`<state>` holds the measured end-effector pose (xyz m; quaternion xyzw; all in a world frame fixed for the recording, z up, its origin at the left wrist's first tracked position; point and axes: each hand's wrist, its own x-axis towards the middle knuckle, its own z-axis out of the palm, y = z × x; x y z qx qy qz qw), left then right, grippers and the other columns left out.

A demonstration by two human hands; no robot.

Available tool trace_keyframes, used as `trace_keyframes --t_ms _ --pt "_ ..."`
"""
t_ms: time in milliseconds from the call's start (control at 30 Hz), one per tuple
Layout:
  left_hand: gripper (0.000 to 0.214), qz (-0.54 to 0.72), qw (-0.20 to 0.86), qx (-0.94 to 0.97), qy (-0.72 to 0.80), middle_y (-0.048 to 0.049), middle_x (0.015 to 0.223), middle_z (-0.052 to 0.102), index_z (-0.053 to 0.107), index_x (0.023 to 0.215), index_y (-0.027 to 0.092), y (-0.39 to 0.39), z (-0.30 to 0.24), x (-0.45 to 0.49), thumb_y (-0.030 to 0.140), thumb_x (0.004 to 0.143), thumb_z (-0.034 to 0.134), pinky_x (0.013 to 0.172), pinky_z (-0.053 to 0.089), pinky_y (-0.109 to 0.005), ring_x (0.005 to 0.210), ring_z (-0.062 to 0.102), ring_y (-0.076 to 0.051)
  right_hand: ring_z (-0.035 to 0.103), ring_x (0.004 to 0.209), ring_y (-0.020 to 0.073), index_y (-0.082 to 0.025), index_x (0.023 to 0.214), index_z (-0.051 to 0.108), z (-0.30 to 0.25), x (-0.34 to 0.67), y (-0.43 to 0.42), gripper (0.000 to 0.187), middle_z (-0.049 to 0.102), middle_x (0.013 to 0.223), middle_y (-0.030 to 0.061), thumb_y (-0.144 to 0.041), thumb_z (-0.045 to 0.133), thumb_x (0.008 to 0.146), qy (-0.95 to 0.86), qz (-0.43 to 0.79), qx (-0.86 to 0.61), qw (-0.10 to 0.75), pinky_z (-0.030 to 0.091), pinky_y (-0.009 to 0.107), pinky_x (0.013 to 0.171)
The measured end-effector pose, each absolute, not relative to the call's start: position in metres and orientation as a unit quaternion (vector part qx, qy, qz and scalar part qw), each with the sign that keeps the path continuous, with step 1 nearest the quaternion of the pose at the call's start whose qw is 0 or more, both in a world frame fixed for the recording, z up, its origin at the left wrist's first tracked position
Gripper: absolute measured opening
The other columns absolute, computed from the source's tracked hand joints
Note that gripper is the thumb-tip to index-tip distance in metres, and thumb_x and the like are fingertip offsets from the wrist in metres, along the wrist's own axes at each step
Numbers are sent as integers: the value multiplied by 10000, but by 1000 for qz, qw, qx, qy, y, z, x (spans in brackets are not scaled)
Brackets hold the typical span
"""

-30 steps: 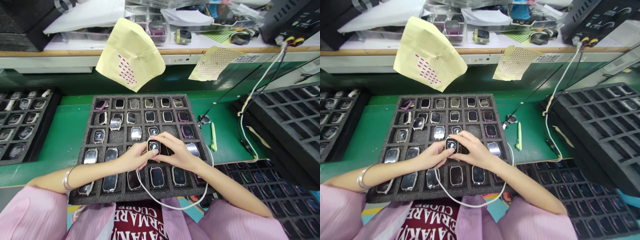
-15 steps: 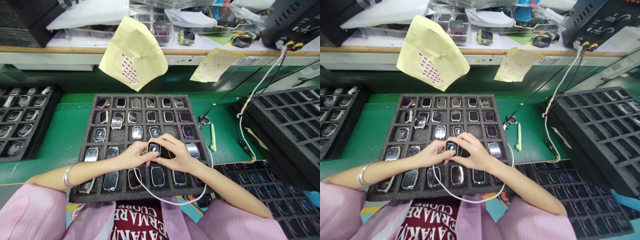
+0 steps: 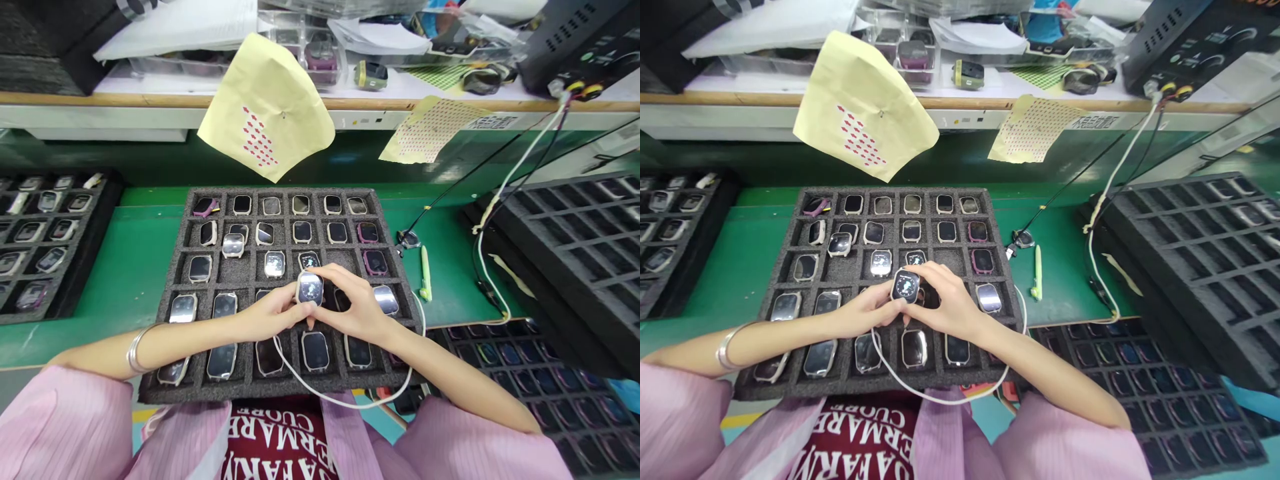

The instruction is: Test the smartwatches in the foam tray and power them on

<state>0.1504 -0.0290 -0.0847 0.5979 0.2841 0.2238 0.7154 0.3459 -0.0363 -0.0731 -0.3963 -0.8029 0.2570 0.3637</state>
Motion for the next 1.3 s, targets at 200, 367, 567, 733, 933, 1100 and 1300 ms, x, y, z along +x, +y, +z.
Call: trace_keyframes --t_ms 200,367,567,733,933,1100,1300 --pt "319 225 711 591 308 65 638 438 566 945 133 -27 -85 150 438 864 606 435 306 -194 483 365 -58 652 935 236 -198 1179 569 -72 346 -38 394 692 1037 86 -234 703 810 -832 199 -369 363 522 400 807" --pt "316 200 738 580 281 42 667 526 622 974 118 -24 -82 149 411 856 632 397 353 -184 418 407 -37 644 893 241 -171 1178 577 -72 347 -41 391 696 973 99 -242 705 815 -845 161 -356 366 513 407 783" --pt "359 188 753 558 293 65 602 508 551 928 138 -27 -83 150 490 870 595 383 385 -167 384 451 -41 631 825 211 -156 1135 618 -69 348 -38 373 693 925 73 -271 724 797 -825 229 -390 341 503 370 760" --pt "512 188 832 429 297 10 614 564 574 832 123 -24 -84 153 632 852 518 346 420 -169 460 530 -90 606 726 165 -148 1060 668 -63 350 -33 403 666 837 38 -366 786 743 -789 332 -412 310 503 291 665" --pt "563 141 838 430 306 -70 511 670 640 593 80 -17 -82 149 549 887 536 291 290 -151 275 411 -36 600 730 163 -168 1108 680 -63 352 -33 497 671 862 39 -426 811 704 -767 385 -415 303 505 293 677" --pt "451 134 875 364 291 -100 563 724 666 587 79 -15 -80 146 454 839 650 288 290 -148 282 447 -43 578 725 162 -158 1194 654 -66 350 -33 600 663 876 51 -469 802 702 -765 403 -406 296 497 298 671" --pt "448 139 890 338 273 -141 599 739 691 610 60 -14 -85 146 436 847 640 276 279 -154 283 442 -47 555 709 157 -166 1202 654 -69 348 -32 607 632 835 35 -516 768 719 -763 407 -407 294 496 310 691"
